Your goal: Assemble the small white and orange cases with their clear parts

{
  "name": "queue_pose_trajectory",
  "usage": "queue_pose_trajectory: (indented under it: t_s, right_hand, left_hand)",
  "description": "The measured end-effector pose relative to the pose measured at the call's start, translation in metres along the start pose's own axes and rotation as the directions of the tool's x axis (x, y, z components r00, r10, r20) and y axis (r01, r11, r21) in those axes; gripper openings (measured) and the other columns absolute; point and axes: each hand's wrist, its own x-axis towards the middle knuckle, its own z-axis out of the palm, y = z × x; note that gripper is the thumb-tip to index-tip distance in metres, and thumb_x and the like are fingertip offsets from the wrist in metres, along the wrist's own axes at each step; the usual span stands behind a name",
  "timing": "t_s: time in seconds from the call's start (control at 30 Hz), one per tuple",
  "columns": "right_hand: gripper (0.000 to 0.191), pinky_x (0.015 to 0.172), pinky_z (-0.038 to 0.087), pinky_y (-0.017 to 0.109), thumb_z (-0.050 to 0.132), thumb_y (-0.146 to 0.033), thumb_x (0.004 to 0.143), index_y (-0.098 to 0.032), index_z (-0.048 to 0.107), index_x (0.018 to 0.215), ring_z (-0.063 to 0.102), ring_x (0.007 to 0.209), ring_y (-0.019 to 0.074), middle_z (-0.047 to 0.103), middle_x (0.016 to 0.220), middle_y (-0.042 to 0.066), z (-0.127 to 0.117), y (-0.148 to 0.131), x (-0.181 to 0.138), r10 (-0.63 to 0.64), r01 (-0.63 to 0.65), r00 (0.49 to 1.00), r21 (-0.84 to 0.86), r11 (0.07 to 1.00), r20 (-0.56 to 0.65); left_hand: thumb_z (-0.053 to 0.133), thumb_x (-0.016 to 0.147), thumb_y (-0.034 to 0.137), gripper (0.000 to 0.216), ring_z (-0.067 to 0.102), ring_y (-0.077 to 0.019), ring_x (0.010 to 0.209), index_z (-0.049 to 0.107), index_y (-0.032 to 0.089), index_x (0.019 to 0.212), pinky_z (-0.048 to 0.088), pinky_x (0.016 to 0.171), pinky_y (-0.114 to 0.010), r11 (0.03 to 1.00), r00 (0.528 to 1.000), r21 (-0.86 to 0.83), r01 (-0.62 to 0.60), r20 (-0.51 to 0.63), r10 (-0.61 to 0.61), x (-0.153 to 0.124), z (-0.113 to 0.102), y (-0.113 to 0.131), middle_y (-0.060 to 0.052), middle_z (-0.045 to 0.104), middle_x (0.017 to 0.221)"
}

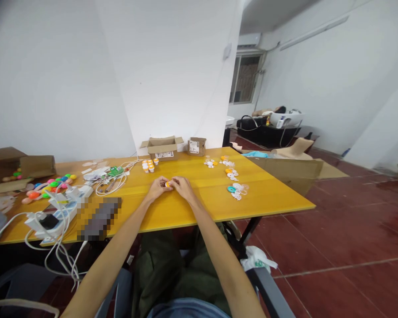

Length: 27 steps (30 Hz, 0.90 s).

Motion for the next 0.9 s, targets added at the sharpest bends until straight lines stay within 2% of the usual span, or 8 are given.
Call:
queue_pose_trajectory:
  t_s: [0.3, 0.6, 0.77, 0.9]
  right_hand:
    - [0.025, 0.091, 0.053, 0.037, 0.066, -0.018, 0.081, -0.024, 0.080, 0.100, 0.069, 0.098, 0.0233, 0.077, 0.101, 0.006, -0.0037, -0.0017, 0.0022, -0.100, 0.097, 0.994, 0.061, 0.993, 0.043]
    - [0.026, 0.090, 0.056, 0.037, 0.069, -0.019, 0.077, -0.024, 0.079, 0.101, 0.072, 0.097, 0.0235, 0.078, 0.105, 0.006, -0.0033, 0.0036, 0.0036, -0.014, 0.011, 1.000, 0.138, 0.990, 0.025]
    - [0.015, 0.081, 0.055, 0.032, 0.069, -0.029, 0.082, -0.023, 0.079, 0.091, 0.072, 0.085, 0.0224, 0.080, 0.091, 0.004, -0.0047, 0.0009, -0.0001, -0.005, 0.005, 1.000, 0.038, 0.999, 0.000]
    - [0.025, 0.070, 0.049, 0.027, 0.061, -0.040, 0.090, -0.022, 0.077, 0.083, 0.070, 0.077, 0.0203, 0.078, 0.082, 0.004, -0.0065, -0.0046, -0.0046, 0.022, -0.024, 1.000, -0.157, 0.987, -0.015]
  left_hand:
    - [0.088, 0.051, 0.019, 0.038, 0.066, -0.0168, 0.071, 0.058, 0.020, 0.074, 0.053, 0.074, -0.032, 1.000, 1.000, -0.006, -0.007, 0.007, 0.007, -0.0001, -0.0011, 0.0003, 0.003, 0.070, 0.072]
    - [0.087, 0.052, 0.019, 0.037, 0.066, -0.0158, 0.071, 0.059, 0.019, 0.077, 0.052, 0.073, -0.030, 1.000, 1.000, -0.005, -0.008, 0.010, 0.008, 0.0018, -0.0007, -0.0027, 0.003, 0.070, 0.072]
    - [0.088, 0.052, 0.020, 0.038, 0.065, -0.0148, 0.068, 0.057, 0.020, 0.074, 0.053, 0.071, -0.029, 1.000, 1.000, -0.002, -0.020, 0.020, 0.020, 0.0011, 0.0006, -0.0019, 0.005, 0.066, 0.067]
    - [0.088, 0.051, 0.019, 0.039, 0.064, -0.0139, 0.065, 0.056, 0.020, 0.074, 0.053, 0.069, -0.028, 1.000, 0.999, -0.016, -0.026, 0.037, 0.027, 0.0011, 0.0024, -0.0008, 0.006, 0.065, 0.066]
